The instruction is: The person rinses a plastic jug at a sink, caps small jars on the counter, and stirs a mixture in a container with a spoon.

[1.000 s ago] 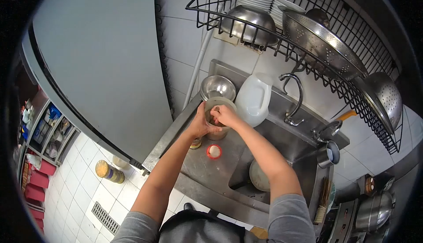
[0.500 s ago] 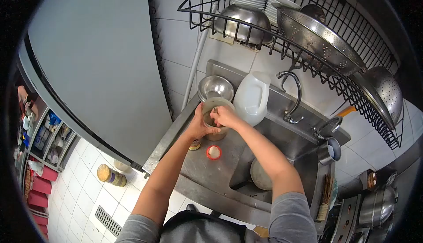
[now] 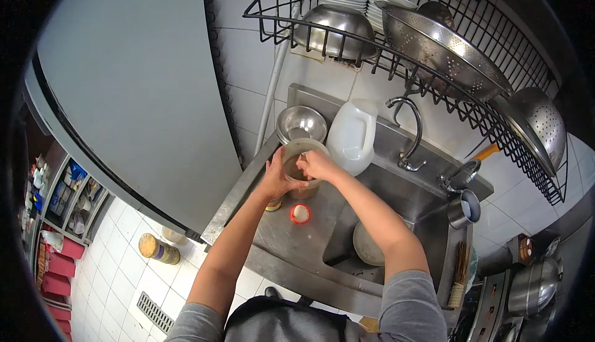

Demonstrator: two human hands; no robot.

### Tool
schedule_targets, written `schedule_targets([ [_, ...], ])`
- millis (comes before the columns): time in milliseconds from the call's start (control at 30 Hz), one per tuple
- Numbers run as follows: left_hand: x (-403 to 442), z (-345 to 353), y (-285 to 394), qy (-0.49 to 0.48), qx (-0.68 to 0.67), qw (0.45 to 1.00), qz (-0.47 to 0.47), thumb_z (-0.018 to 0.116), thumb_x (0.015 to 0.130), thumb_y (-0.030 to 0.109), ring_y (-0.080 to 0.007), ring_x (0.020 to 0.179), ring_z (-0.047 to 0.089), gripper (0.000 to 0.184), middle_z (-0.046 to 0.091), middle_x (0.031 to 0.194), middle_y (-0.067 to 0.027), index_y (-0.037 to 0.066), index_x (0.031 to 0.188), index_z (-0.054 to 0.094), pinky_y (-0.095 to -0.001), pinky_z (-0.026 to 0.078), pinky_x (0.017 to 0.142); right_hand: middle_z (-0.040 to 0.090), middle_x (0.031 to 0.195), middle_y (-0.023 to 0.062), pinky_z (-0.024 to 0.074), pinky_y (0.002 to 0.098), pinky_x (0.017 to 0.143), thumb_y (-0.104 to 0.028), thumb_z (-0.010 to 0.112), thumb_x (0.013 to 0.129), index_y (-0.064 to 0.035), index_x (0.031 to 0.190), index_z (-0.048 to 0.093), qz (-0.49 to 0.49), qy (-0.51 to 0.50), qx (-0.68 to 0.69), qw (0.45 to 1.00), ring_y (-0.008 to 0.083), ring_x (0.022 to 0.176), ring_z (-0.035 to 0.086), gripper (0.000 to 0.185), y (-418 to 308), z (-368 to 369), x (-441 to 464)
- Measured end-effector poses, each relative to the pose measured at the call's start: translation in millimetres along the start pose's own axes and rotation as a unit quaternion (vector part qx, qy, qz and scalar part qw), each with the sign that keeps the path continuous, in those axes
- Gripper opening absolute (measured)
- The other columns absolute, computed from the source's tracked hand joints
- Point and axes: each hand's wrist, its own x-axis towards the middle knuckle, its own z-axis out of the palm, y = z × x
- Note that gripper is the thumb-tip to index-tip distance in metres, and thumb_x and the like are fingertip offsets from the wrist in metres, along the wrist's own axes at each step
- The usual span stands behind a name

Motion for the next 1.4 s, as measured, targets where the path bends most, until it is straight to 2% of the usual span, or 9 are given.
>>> schedule_targets([
  [200,-15.9,6.9,5.9,0.024,0.049,0.998,-0.008,0.084,0.046,0.052,-0.0312,0.131,0.034,0.129,0.035,0.139,-0.0155,0.0,0.139,0.012,-0.0597,0.0,0.106,0.064,0.063,0.0121,0.0476,0.034,0.055,-0.022,0.053,0.088,0.0028,0.079,0.062,-0.132,0.115,-0.039,0.984,0.0178,0.055,0.062,0.028,15.9,22.2,13.1],
  [300,-19.5,9.5,1.8,0.024,0.072,0.997,-0.01,0.082,0.047,0.056,-0.0318,0.132,0.031,0.129,0.032,0.141,-0.0168,0.0,0.14,0.011,-0.061,-0.001,0.105,0.061,0.073,0.0216,0.0466,0.0442,0.066,-0.019,0.055,0.085,0.0004,0.082,0.063,-0.175,0.143,-0.154,0.962,0.0381,0.073,0.06,0.021,23.8,6.6,13.7],
  [467,-12.8,-0.6,16.3,0.002,0.175,0.984,-0.007,0.08,0.043,0.06,-0.0332,0.135,0.023,0.136,0.025,0.143,-0.0215,-0.005,0.139,0.009,-0.0641,0.001,0.104,0.062,0.074,0.0215,0.0464,0.0428,0.064,-0.016,0.052,0.084,0.0011,0.084,0.062,-0.027,0.029,-0.103,0.994,0.0386,0.069,0.059,0.02,-5.7,-9.8,-17.6],
  [500,-8.6,-1.8,20.4,-0.003,0.177,0.984,0.002,0.08,0.042,0.061,-0.0337,0.136,0.021,0.139,0.024,0.143,-0.0224,-0.006,0.139,0.008,-0.0639,0.002,0.104,0.061,0.076,0.0225,0.0461,0.0436,0.066,-0.015,0.051,0.084,0.0008,0.085,0.062,0.029,-0.007,-0.047,0.998,0.041,0.071,0.058,0.019,-14.4,-8.5,-22.9],
  [833,8.0,12.1,8.1,0.012,0.176,0.982,0.067,0.083,0.037,0.058,-0.0364,0.131,0.026,0.142,0.028,0.139,-0.0256,-0.008,0.139,0.01,-0.0469,0.021,0.108,0.061,0.077,0.0229,0.0453,0.0453,0.065,-0.019,0.051,0.084,0.0003,0.083,0.062,-0.139,0.158,-0.145,0.967,0.0406,0.071,0.058,0.022,29.2,6.4,18.7],
  [933,9.3,12.3,7.7,0.032,0.16,0.982,0.094,0.085,0.039,0.054,-0.0376,0.128,0.03,0.136,0.033,0.136,-0.0261,-0.01,0.137,0.014,-0.0453,0.024,0.107,0.061,0.078,0.0234,0.0466,0.0472,0.068,-0.017,0.054,0.083,0.0015,0.078,0.063,-0.108,0.092,-0.224,0.964,0.0404,0.078,0.059,0.021,14.6,-11.2,2.7],
  [1067,7.1,11.3,12.2,0.042,0.136,0.984,0.104,0.085,0.041,0.051,-0.0395,0.126,0.032,0.131,0.034,0.134,-0.027,-0.011,0.135,0.017,-0.0438,0.025,0.106,0.061,0.071,0.0203,0.0461,0.042,0.061,-0.018,0.054,0.084,-0.0001,0.081,0.063,-0.002,-0.052,-0.074,0.996,0.0344,0.067,0.061,0.02,-2.4,-9.3,-7.8],
  [1267,8.6,12.1,10.4,0.049,0.137,0.983,0.11,0.086,0.039,0.049,-0.0371,0.126,0.032,0.132,0.035,0.134,-0.0265,-0.011,0.135,0.018,-0.0431,0.026,0.106,0.062,0.073,0.0189,0.0459,0.042,0.062,-0.018,0.052,0.085,-0.0002,0.081,0.063,-0.131,0.162,-0.074,0.975,0.033,0.069,0.062,0.021,26.7,18.1,18.3],
  [1400,6.3,10.4,13.8,0.04,0.11,0.989,0.086,0.086,0.038,0.047,-0.0368,0.126,0.032,0.132,0.034,0.134,-0.0261,-0.011,0.135,0.018,-0.0426,0.026,0.106,0.062,0.08,0.022,0.0461,0.0455,0.067,-0.016,0.053,0.083,-0.0002,0.083,0.062,-0.104,0.108,-0.188,0.971,0.0403,0.077,0.059,0.018,17.4,-7.0,9.7],
])
